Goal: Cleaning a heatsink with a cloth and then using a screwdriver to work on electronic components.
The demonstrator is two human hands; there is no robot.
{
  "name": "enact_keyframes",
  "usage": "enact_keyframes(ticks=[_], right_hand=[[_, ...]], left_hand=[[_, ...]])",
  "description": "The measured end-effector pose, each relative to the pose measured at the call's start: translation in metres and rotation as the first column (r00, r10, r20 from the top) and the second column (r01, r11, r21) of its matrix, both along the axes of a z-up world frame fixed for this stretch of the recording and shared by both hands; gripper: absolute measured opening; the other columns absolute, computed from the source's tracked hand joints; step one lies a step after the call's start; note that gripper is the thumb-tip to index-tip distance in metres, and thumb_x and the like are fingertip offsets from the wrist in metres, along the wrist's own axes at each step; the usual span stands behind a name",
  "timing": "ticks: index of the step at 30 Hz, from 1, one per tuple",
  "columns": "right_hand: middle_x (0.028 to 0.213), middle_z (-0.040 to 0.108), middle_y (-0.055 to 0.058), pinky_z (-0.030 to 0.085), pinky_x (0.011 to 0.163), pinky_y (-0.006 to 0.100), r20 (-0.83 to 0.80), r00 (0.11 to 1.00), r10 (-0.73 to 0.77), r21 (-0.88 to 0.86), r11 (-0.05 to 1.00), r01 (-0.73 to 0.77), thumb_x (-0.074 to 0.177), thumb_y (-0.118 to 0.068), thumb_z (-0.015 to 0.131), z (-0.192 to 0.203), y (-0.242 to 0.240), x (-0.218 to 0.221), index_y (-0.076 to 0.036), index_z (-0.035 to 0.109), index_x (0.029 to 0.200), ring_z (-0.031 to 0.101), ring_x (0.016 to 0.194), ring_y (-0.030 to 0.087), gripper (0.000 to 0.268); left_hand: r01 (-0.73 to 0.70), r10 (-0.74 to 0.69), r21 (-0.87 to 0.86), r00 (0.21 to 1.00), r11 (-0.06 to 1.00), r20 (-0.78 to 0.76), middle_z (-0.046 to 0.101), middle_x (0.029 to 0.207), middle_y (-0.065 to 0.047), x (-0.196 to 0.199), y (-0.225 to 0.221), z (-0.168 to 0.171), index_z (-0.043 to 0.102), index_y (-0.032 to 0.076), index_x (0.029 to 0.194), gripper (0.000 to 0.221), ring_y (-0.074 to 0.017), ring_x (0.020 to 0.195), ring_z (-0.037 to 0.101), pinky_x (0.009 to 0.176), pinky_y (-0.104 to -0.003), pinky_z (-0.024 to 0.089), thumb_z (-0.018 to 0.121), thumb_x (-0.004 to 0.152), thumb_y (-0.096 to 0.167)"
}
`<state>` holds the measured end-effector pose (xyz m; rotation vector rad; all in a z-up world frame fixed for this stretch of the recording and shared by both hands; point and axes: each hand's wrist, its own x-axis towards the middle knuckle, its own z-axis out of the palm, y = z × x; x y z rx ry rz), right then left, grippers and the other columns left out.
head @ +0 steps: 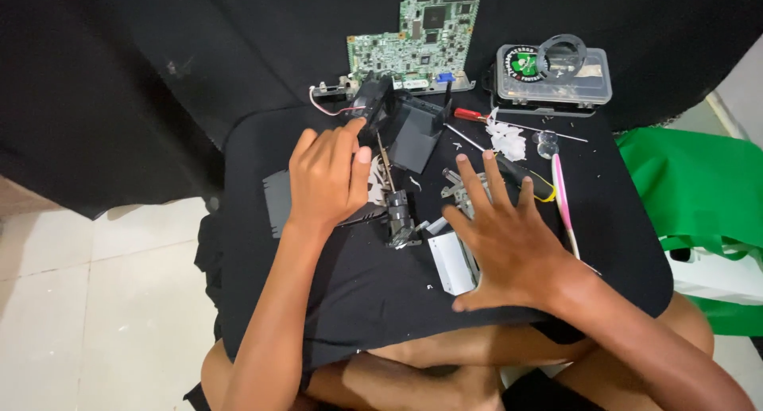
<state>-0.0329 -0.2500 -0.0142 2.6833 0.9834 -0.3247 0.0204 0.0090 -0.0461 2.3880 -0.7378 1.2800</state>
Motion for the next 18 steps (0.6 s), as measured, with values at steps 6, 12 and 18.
enact_keyframes(ticks=[6, 12, 18], right_hand=[[0.158, 0.029, 0.020, 0.057, 0.081, 0.065, -0.061, 0.998, -0.006, 0.269, 0.963, 0.022, 0.038, -0.061, 0.104, 0.007, -0.017, 0.012, -0.023, 0.065, 0.123, 0.030, 0.143, 0.043, 0.100], [0.141, 0.038, 0.027, 0.031, 0.120, 0.052, 0.215, 0.975, -0.058, 0.899, 0.402, -0.174, 0.050, -0.049, 0.086, 0.018, -0.052, 0.015, -0.005, 0.055, 0.118, 0.043, 0.142, 0.044, 0.087], [0.140, 0.044, 0.032, 0.045, 0.112, 0.069, 0.018, 0.959, 0.282, 0.809, -0.568, 0.152, 0.058, -0.077, 0.074, -0.049, -0.012, -0.010, 0.005, 0.043, 0.123, 0.054, 0.124, 0.044, 0.109]], left_hand=[[0.027, -0.031, 0.036, 0.992, 0.999, 0.124, 0.062, 0.072, -0.006, -0.002, 0.006, 0.016, 0.070, -0.002, 0.101, 0.043, -0.0191, 0.056, 0.051, 0.066, -0.035, 0.033, 0.036, 0.114, 0.021], [0.150, -0.177, -0.181, 0.973, 0.972, -0.146, 0.068, 0.082, -0.010, -0.078, -0.020, 0.043, 0.066, 0.001, 0.099, 0.017, -0.0265, 0.070, 0.066, 0.070, -0.041, 0.051, 0.052, 0.104, 0.007], [-0.339, -0.972, -0.932, 0.229, -0.127, 0.048, 0.070, 0.115, -0.020, -0.149, -0.088, -0.015, 0.048, -0.003, 0.143, 0.055, -0.0428, 0.097, 0.073, 0.074, -0.056, 0.064, 0.041, 0.110, 0.041]])
